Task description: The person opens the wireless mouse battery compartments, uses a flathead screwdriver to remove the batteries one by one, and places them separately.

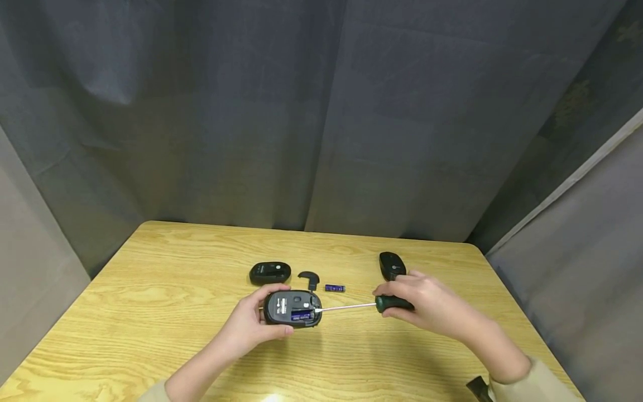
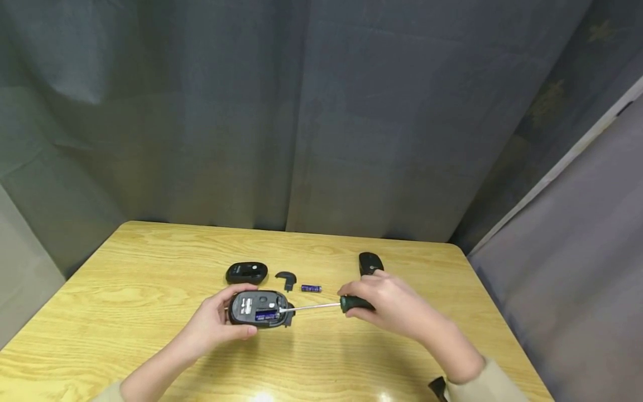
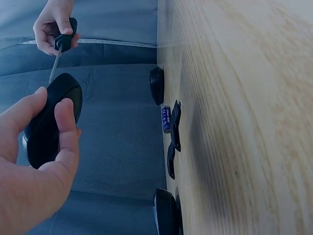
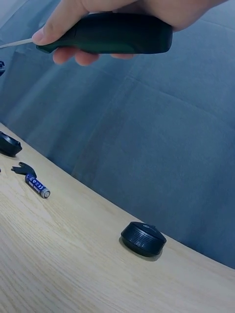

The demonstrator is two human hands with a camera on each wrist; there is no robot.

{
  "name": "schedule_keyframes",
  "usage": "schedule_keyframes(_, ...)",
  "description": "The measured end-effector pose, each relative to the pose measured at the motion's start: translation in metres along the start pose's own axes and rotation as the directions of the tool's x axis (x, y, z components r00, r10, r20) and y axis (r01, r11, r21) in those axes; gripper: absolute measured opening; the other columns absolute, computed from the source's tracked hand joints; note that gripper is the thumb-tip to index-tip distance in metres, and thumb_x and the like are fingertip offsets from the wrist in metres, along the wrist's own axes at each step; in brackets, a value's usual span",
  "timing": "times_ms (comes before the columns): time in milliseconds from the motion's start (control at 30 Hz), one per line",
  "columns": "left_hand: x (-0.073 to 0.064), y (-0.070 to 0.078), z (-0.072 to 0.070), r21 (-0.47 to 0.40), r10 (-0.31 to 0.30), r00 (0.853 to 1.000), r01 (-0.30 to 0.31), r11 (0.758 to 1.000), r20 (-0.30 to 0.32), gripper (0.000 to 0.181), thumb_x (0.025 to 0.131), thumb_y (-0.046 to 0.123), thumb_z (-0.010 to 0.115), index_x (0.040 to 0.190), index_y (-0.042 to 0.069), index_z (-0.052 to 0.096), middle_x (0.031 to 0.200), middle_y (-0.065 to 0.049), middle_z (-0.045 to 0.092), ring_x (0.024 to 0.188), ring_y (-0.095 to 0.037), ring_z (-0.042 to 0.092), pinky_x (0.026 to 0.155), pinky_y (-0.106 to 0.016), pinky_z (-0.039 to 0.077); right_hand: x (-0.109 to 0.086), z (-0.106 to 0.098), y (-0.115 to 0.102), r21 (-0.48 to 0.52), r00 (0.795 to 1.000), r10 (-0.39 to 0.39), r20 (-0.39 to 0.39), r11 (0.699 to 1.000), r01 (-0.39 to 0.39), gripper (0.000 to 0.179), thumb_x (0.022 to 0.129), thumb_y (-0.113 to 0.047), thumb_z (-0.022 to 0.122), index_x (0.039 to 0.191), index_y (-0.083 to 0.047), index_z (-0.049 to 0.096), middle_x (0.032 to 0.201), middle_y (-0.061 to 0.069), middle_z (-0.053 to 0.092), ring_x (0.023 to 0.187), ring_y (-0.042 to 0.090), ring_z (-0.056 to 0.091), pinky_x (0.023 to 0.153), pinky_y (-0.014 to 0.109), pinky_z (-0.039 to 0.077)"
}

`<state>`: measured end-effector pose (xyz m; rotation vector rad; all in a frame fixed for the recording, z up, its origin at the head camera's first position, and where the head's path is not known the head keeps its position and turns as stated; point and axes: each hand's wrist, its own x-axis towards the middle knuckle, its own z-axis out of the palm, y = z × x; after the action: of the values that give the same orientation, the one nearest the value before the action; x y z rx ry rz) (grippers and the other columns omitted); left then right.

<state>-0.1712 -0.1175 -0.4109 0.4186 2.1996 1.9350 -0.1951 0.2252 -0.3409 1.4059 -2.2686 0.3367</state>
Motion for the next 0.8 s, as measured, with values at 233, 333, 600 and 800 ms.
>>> schedule_keyframes(233,0.001,0.000,-0.001,-0.011,-0.007,1.000,0.007,1.000,0.000,0.074,0.067,0.001,0.082,0.131,0.016,0.050,0.132,-0.020,0.048,0.096,-0.028,0.065,0.075,-0.030,0.059,0.003,0.000,0.000,-0.023,0.999,-0.040,-0.006,0.999,0.040,0.027,0.086,-0.041,0.063,0.102,-0.019,0.066,0.091,-0.013,0.065,0.074,0.002,0.055,0.066,0.021,0.045)
schedule_keyframes(333,0.001,0.000,-0.001,-0.019,-0.009,1.000,0.009,1.000,0.005,0.074,0.067,0.000,0.082,0.131,0.015,0.049,0.131,-0.020,0.048,0.097,-0.028,0.065,0.075,-0.031,0.059,0.005,0.000,-0.001,-0.028,0.999,-0.049,0.003,0.998,0.049,0.027,0.085,-0.040,0.065,0.101,-0.019,0.067,0.089,-0.013,0.065,0.073,0.001,0.055,0.064,0.020,0.044)
schedule_keyframes(600,0.000,0.002,-0.001,-0.015,-0.006,1.000,0.006,1.000,0.010,0.074,0.066,0.002,0.083,0.130,0.016,0.051,0.130,-0.022,0.048,0.096,-0.028,0.065,0.074,-0.031,0.059,0.008,-0.003,-0.001,-0.056,0.996,-0.084,0.007,0.995,0.085,0.026,0.081,-0.036,0.071,0.100,-0.018,0.068,0.083,-0.014,0.063,0.068,0.000,0.050,0.061,0.017,0.040)
schedule_keyframes(800,-0.001,0.003,0.000,-0.005,0.006,1.000,-0.006,1.000,0.004,0.073,0.065,0.002,0.084,0.129,0.017,0.052,0.132,-0.021,0.048,0.095,-0.029,0.066,0.075,-0.030,0.059,0.011,-0.004,-0.003,-0.106,0.991,-0.134,0.015,0.985,0.135,0.028,0.078,-0.033,0.074,0.101,-0.017,0.069,0.084,-0.013,0.065,0.069,0.002,0.053,0.063,0.019,0.041)
